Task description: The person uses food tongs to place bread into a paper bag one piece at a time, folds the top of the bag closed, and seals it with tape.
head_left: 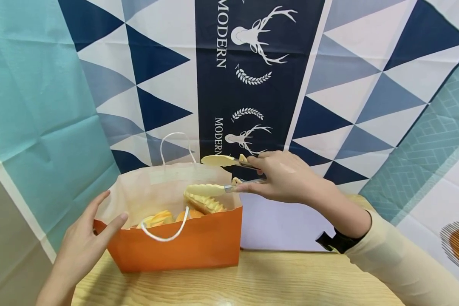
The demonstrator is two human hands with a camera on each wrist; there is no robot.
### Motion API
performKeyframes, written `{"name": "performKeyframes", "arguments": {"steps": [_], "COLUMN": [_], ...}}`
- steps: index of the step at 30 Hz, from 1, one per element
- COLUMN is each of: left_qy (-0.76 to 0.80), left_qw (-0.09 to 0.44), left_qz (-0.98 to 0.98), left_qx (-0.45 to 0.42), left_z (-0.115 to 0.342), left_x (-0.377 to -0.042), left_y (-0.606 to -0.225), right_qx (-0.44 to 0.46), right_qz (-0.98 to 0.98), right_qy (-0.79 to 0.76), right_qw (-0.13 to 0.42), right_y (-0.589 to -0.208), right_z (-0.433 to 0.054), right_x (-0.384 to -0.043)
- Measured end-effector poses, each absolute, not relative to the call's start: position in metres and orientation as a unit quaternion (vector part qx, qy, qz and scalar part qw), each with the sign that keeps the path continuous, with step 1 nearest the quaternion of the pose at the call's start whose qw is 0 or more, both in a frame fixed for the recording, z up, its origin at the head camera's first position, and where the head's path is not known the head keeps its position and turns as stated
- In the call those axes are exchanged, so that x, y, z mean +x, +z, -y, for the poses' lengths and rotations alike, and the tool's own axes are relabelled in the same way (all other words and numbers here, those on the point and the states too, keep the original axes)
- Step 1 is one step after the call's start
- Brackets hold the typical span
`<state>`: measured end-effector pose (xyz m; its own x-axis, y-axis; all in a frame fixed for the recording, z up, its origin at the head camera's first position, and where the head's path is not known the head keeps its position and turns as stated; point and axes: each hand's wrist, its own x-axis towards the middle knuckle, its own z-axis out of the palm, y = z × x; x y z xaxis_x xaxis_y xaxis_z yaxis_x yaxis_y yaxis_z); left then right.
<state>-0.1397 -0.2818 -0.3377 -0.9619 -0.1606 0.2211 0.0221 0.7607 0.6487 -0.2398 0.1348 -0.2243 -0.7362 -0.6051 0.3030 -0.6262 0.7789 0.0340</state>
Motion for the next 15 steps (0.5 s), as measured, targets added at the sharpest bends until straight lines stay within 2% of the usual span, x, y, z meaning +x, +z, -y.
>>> {"name": "performKeyframes", "arguments": {"steps": [8,15], "left_qy": [-0.344,-0.347], "left_qw": [0.138,0.133], "left_qz": [0.928,0.928], "left_qx": [0.035,0.038], "left_z": [0.283,0.285], "left_x": [-0.14,-0.141], "left_y": [-0.34,-0.339], "right_qx": [0.311,0.235], "right_qz": [0.931,0.953], "right_qy": [0.05,0.077], "right_qw": [0.186,0.173], "right_y": [-0.223,-0.237], "right_z": [-0.17,-0.223], "right_x": [-0.223,-0.208]}}
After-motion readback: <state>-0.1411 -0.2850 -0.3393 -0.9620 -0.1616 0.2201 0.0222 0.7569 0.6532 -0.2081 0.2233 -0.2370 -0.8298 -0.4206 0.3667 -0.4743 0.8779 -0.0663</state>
